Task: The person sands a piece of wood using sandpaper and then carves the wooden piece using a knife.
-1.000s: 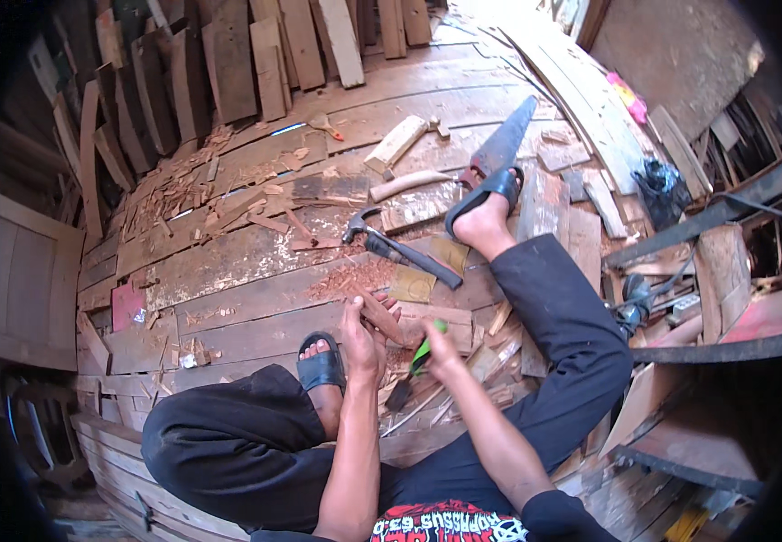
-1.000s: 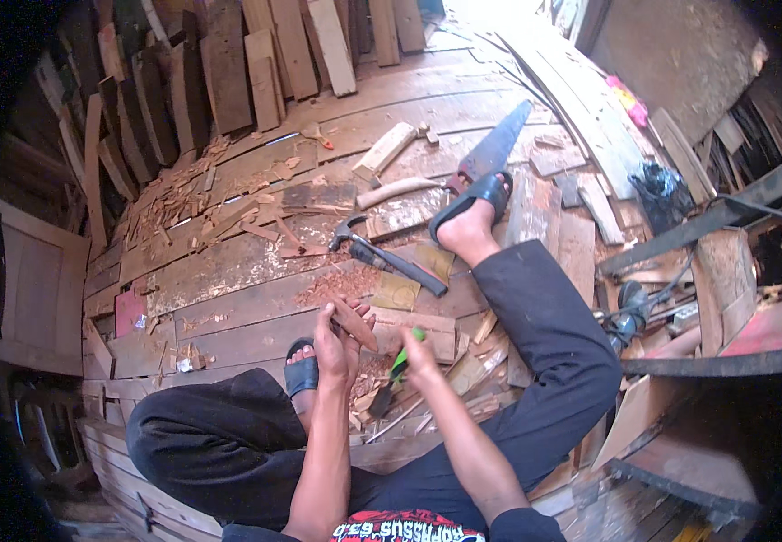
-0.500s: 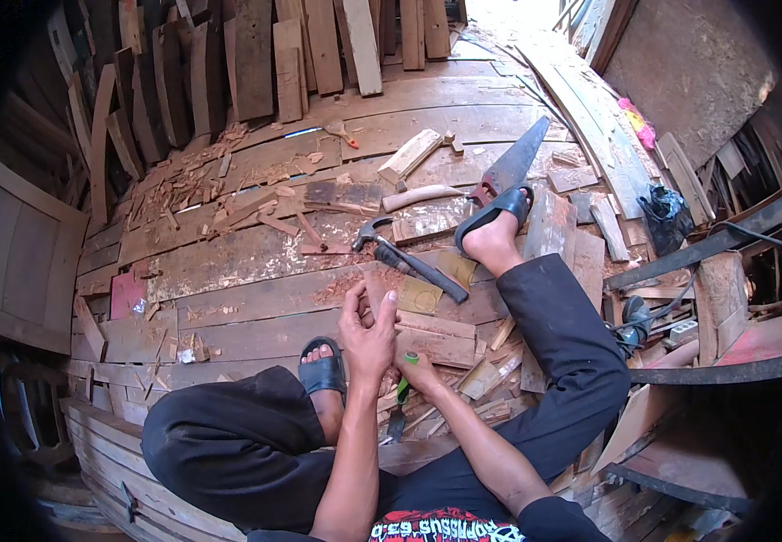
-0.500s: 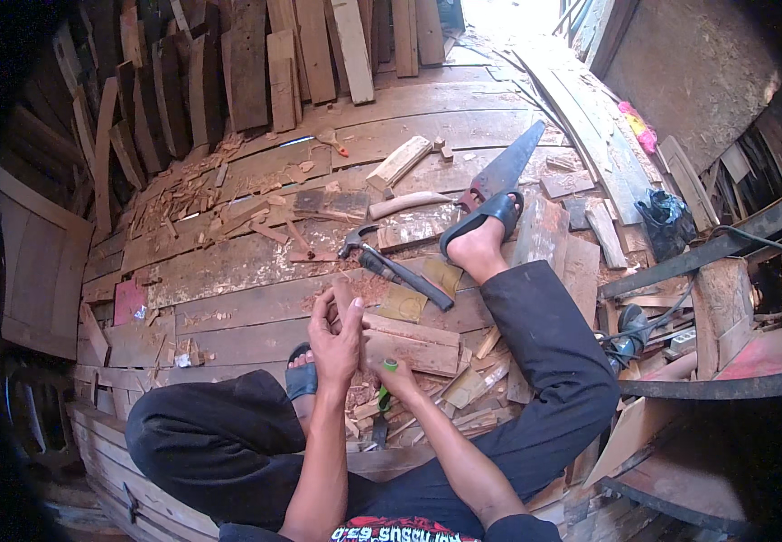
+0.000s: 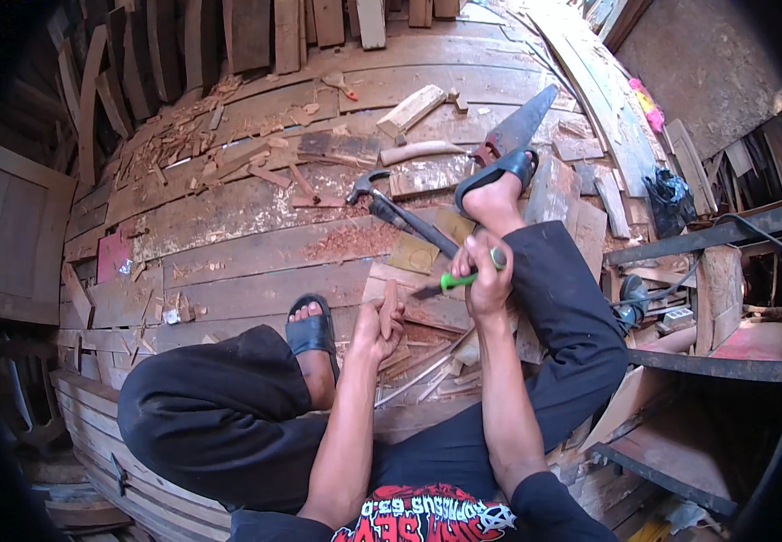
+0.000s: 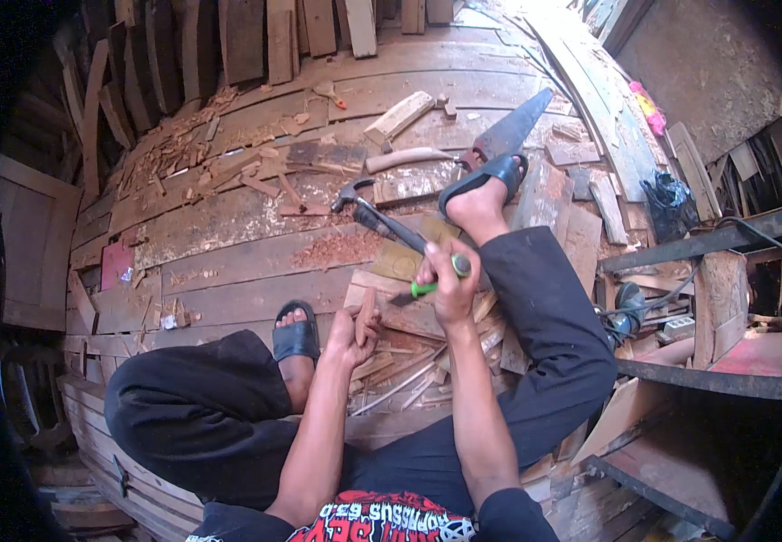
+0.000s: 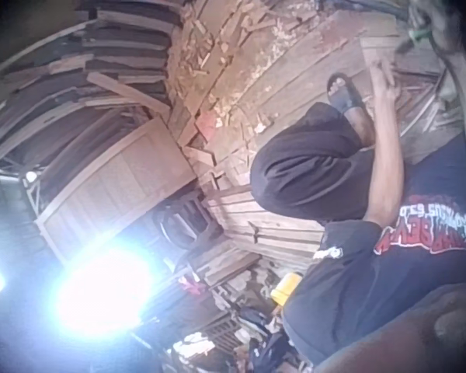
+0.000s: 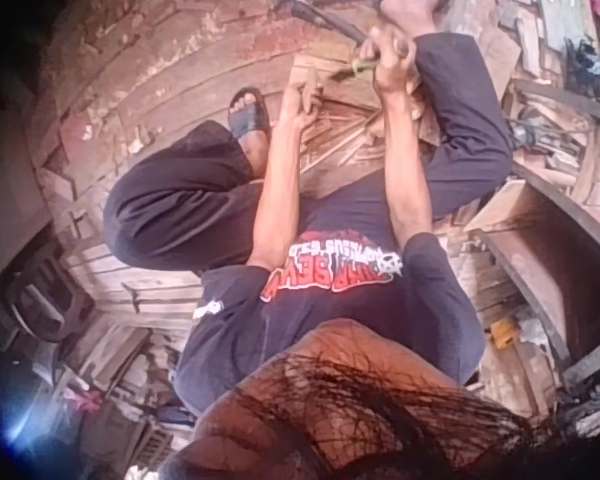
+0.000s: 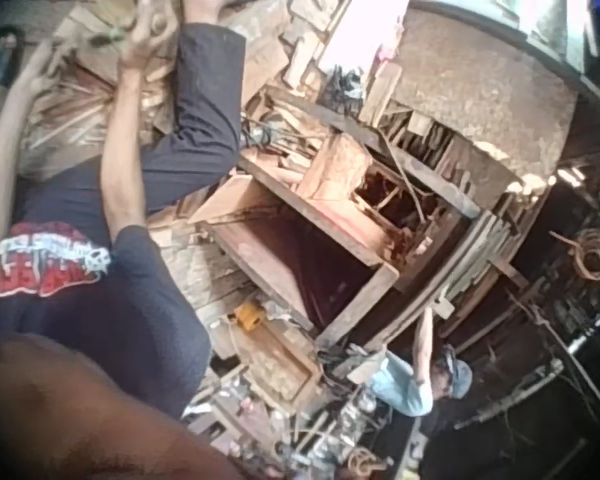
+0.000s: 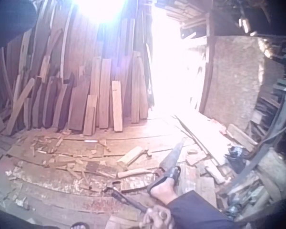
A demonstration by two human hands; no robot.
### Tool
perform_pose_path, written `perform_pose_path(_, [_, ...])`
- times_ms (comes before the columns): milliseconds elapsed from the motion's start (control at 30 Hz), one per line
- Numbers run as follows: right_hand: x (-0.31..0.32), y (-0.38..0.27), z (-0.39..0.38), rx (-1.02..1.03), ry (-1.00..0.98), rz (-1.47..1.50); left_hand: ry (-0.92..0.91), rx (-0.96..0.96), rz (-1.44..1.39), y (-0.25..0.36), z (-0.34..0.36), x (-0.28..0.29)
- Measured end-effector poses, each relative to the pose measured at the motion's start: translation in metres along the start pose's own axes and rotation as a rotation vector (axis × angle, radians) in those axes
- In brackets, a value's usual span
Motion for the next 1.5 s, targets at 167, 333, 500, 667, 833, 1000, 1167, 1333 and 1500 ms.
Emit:
perform_pose_path(167, [-0.065,-0.055,0.002,0.152,-0.160,-0.086,0.002,0.012,-0.020,-0.010,0.020,0.018])
perform_pose_path(333, [-0.057,0.010,-0.014,0.213,-0.189,-0.092,0.041,0.028,-0.012,-0.020,0.025,0.009])
perform_pose_path(500, [-0.061,0.032,-0.031,0.285,-0.330,-0.291,0.071,-0.039,0.085,-0.017,0.011,0.001])
perform_pose_path(667, [-0.067,-0.007,-0.019,0.160,-0.291,0.045,0.134,-0.045,0.020,-0.017,0.020,0.012])
perform_pose_path(833, [-0.052,0.048,-0.022,0.115,-0.370,-0.200,0.082,-0.060,0.033,-0.016,0.016,-0.005])
perform_pose_path(1000, [-0.066,-0.001,-0.016,0.113,-0.336,0.112,0.151,-0.085,0.151,-0.012,0.004,-0.003])
perform_pose_path(1167, [-0.052,0.041,-0.019,0.067,-0.347,-0.162,0.131,-0.092,0.217,-0.018,0.020,-0.002])
perform_pose_path(1333, [-0.062,-0.001,-0.025,0.168,-0.369,0.037,0.158,-0.105,0.271,-0.019,0.013,0.000])
perform_pose_path(1500, [-0.065,0.028,-0.026,0.217,-0.463,-0.226,0.020,-0.086,0.251,-0.023,0.020,0.003])
Point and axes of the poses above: each hand's wrist, its own z-axis towards the middle knuckle, its own x-axis out of the back of the hand, y = z × x, the point moved 6 cm from there along z, towards the middle knuckle, and after that the axes turned 3 degrees about y, right-handed, at the moved point
